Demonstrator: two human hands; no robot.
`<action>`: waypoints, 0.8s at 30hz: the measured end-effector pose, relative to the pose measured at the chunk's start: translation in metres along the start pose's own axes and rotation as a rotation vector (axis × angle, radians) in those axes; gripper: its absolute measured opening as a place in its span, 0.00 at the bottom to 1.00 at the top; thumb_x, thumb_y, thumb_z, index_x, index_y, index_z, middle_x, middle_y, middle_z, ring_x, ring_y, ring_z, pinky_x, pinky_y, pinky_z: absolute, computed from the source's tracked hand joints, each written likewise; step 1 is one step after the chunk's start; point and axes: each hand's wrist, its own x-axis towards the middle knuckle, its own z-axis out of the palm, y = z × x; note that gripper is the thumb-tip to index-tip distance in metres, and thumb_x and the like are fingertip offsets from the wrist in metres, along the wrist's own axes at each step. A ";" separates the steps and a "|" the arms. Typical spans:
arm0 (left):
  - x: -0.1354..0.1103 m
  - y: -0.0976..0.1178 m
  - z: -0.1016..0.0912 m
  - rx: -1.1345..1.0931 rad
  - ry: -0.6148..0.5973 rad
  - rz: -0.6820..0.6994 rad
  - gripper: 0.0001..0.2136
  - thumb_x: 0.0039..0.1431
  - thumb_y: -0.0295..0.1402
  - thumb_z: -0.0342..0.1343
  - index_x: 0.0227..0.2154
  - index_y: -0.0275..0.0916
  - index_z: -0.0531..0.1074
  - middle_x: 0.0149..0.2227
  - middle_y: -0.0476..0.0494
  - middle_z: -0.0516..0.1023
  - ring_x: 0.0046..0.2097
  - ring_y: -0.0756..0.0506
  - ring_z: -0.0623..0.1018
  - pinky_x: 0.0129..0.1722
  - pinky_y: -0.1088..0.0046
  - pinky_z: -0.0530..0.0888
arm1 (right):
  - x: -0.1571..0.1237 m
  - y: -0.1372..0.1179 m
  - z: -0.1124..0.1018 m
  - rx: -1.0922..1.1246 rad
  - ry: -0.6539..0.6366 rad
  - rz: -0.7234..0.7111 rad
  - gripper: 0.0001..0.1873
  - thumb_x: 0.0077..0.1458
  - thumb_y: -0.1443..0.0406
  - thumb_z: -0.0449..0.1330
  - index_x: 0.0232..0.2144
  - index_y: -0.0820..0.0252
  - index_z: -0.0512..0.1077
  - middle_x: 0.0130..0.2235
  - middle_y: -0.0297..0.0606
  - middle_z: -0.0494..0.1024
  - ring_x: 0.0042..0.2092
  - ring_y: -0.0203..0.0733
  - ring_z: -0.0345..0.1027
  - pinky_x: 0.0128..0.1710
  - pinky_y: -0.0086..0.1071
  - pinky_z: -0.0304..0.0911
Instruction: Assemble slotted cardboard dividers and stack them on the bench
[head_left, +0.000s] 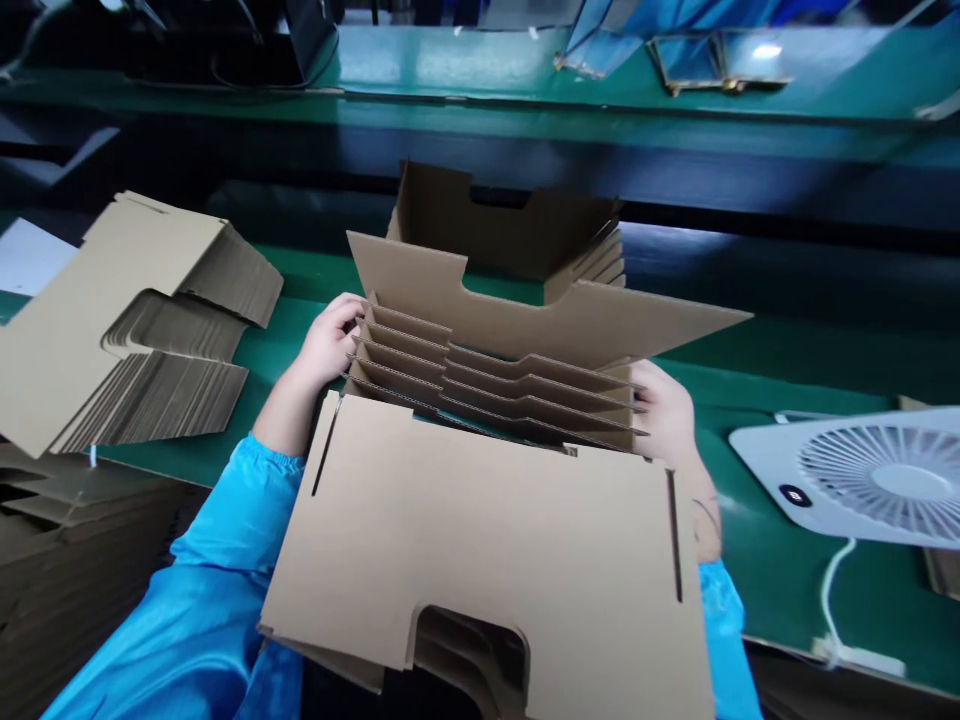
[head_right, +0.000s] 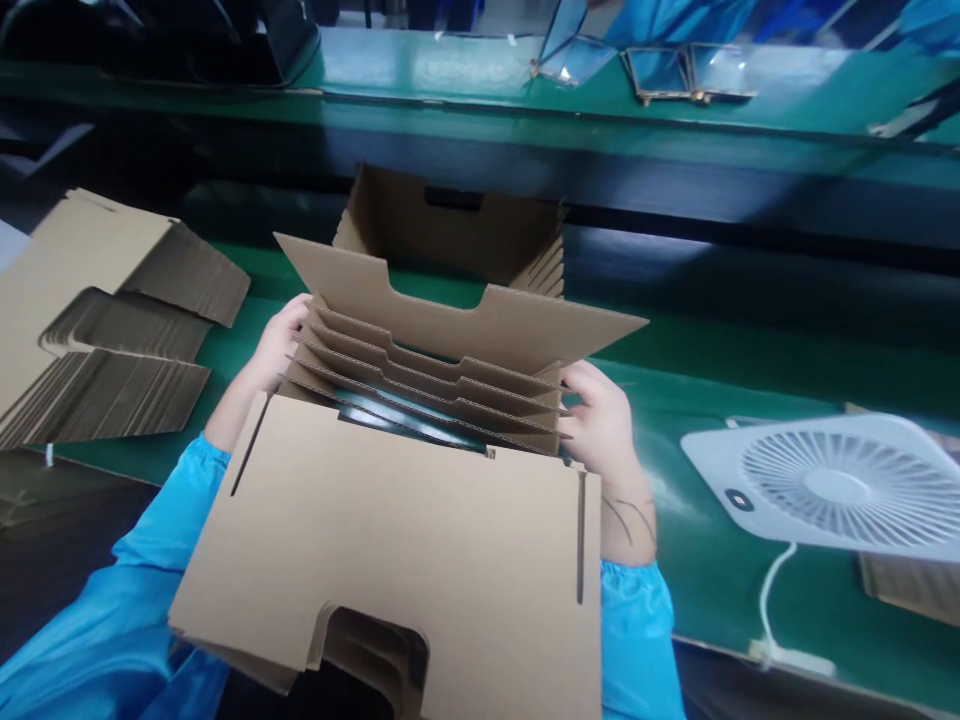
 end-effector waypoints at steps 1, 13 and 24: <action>0.000 0.000 0.000 0.008 -0.006 -0.003 0.11 0.67 0.44 0.60 0.38 0.42 0.80 0.54 0.38 0.83 0.58 0.36 0.82 0.63 0.55 0.80 | 0.000 0.001 0.000 -0.004 -0.016 -0.015 0.09 0.67 0.55 0.70 0.38 0.52 0.84 0.45 0.41 0.88 0.46 0.53 0.84 0.39 0.38 0.73; 0.002 -0.003 0.003 -0.010 -0.014 -0.039 0.09 0.58 0.41 0.61 0.35 0.42 0.79 0.51 0.38 0.84 0.55 0.35 0.83 0.60 0.55 0.80 | 0.002 -0.007 -0.002 -0.008 -0.002 -0.006 0.17 0.68 0.50 0.71 0.34 0.55 0.82 0.42 0.47 0.86 0.45 0.53 0.83 0.41 0.40 0.75; 0.002 -0.004 0.000 -0.005 0.053 0.005 0.11 0.65 0.42 0.60 0.38 0.40 0.80 0.52 0.39 0.83 0.55 0.39 0.80 0.58 0.60 0.77 | 0.001 -0.009 -0.003 0.042 -0.037 0.093 0.11 0.61 0.57 0.68 0.28 0.53 0.74 0.34 0.40 0.78 0.39 0.49 0.73 0.37 0.40 0.70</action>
